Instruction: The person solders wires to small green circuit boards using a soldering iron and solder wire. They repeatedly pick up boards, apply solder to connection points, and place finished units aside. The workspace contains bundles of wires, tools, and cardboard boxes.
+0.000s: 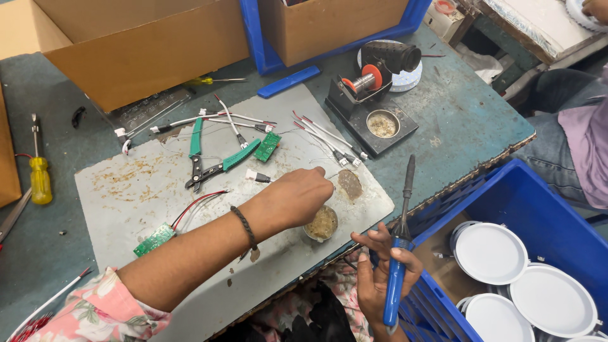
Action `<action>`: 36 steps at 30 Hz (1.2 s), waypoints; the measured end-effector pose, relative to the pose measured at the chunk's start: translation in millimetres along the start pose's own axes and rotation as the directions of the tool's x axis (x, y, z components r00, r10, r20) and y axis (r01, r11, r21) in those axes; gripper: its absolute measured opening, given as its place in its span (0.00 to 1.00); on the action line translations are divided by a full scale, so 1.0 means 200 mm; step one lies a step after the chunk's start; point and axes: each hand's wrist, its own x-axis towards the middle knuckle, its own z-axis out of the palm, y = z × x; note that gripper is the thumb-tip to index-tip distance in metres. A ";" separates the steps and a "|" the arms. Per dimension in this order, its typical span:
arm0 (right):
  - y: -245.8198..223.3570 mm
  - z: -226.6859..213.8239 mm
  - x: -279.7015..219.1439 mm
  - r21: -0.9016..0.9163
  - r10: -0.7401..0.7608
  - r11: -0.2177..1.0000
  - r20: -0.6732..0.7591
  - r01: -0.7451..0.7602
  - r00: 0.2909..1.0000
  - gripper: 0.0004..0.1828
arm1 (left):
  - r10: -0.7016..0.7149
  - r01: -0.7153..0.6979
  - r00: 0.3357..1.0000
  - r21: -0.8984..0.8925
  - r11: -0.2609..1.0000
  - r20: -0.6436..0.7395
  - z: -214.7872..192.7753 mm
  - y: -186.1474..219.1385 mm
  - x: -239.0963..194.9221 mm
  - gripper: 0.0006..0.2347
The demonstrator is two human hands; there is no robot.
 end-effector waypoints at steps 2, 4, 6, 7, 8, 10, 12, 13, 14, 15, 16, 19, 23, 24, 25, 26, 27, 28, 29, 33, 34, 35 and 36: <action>0.00 0.00 0.00 0.001 0.002 1.000 -0.002 -0.002 1.000 0.34 | -0.017 0.016 1.000 0.014 1.000 0.020 0.00 0.01 0.00 0.04; 0.01 0.00 0.00 0.012 0.012 1.000 -0.010 -0.012 1.000 0.34 | -0.027 0.026 0.999 0.032 0.999 0.037 -0.01 0.01 0.01 0.04; 0.02 0.00 0.00 0.020 0.017 1.000 -0.014 -0.017 1.000 0.34 | -0.032 0.030 0.998 0.053 0.998 0.053 -0.02 0.02 0.01 0.04; 0.02 -0.01 0.00 0.022 0.018 1.000 -0.014 -0.017 1.000 0.34 | -0.032 0.029 0.998 0.059 0.998 0.054 -0.03 0.02 0.01 0.04; 0.02 -0.01 0.00 0.024 0.018 1.000 -0.014 -0.017 1.000 0.34 | -0.032 0.028 0.998 0.065 0.997 0.056 -0.04 0.03 0.00 0.04; 0.03 0.00 0.00 0.019 0.015 1.000 -0.016 -0.015 1.000 0.34 | -0.025 0.022 0.999 0.065 0.998 0.043 -0.05 0.04 -0.01 0.04; 0.03 0.00 0.00 0.009 0.000 1.000 -0.012 0.000 1.000 0.34 | -0.012 0.012 1.000 0.054 0.998 0.014 -0.07 0.05 -0.02 0.04; 0.03 0.00 0.01 0.001 -0.013 1.000 -0.006 0.013 1.000 0.34 | -0.022 0.021 1.000 0.066 0.998 0.022 -0.07 0.05 -0.02 0.04; 0.02 0.00 0.01 -0.006 -0.026 1.000 -0.001 0.026 1.000 0.34 | -0.032 0.029 0.999 0.078 0.997 0.031 -0.08 0.06 -0.03 0.04; 0.02 0.00 0.01 0.000 -0.012 1.000 -0.008 0.012 1.000 0.34 | -0.042 0.038 0.998 0.089 0.995 0.040 -0.08 0.06 -0.03 0.03; 0.01 0.00 0.02 0.006 0.000 1.000 -0.016 0.000 1.000 0.34 | -0.040 0.038 0.999 0.088 0.995 0.019 -0.08 0.06 -0.03 0.03; 0.00 0.00 0.03 -0.015 -0.009 1.000 -0.016 0.009 1.000 0.35 | -0.032 0.036 0.999 0.090 0.995 -0.041 -0.09 0.07 -0.04 0.01; -0.02 0.01 0.04 -0.039 -0.019 0.999 -0.014 0.019 1.000 0.35 | -0.029 0.039 0.997 0.123 0.992 -0.077 -0.09 0.08 -0.05 0.01; -0.02 0.01 0.04 -0.033 -0.015 0.999 -0.013 0.015 1.000 0.35 | -0.031 0.041 0.997 0.133 0.990 -0.077 -0.08 0.08 -0.06 0.01; -0.02 0.01 0.04 -0.028 -0.012 1.000 -0.013 0.011 1.000 0.35 | -0.027 0.038 0.997 0.141 0.989 -0.077 -0.08 0.08 -0.06 0.01; -0.02 0.01 0.04 -0.022 -0.007 1.000 -0.013 0.007 1.000 0.35 | -0.024 0.035 0.997 0.148 0.988 -0.076 -0.08 0.08 -0.06 0.01; -0.02 0.01 0.04 -0.024 -0.011 1.000 -0.012 0.011 1.000 0.35 | -0.020 0.032 0.997 0.156 0.987 -0.076 -0.07 0.09 -0.07 0.01; -0.02 0.01 0.04 -0.025 -0.015 1.000 -0.011 0.015 1.000 0.35 | -0.023 0.035 0.997 0.153 0.988 -0.078 -0.07 0.09 -0.07 0.01; -0.02 0.01 0.04 -0.027 -0.019 0.999 -0.010 0.018 1.000 0.36 | -0.025 0.037 0.996 0.150 0.988 -0.081 -0.06 0.09 -0.07 0.01; -0.01 0.01 0.04 -0.046 -0.025 0.999 -0.013 0.024 1.000 0.36 | -0.046 0.057 0.996 0.151 0.987 -0.072 -0.06 0.08 -0.08 0.01; 0.00 0.00 0.03 -0.042 -0.019 0.999 -0.015 0.018 1.000 0.36 | -0.051 0.061 0.996 0.147 0.987 -0.067 -0.06 0.08 -0.08 0.01; 0.00 0.00 0.03 -0.038 -0.013 0.999 -0.016 0.013 1.000 0.36 | -0.056 0.064 0.996 0.143 0.988 -0.063 -0.06 0.08 -0.08 0.02; 0.00 0.00 0.03 -0.017 0.011 1.000 -0.025 -0.012 1.000 0.35 | -0.060 0.068 0.997 0.138 0.988 -0.058 -0.06 0.08 -0.09 0.02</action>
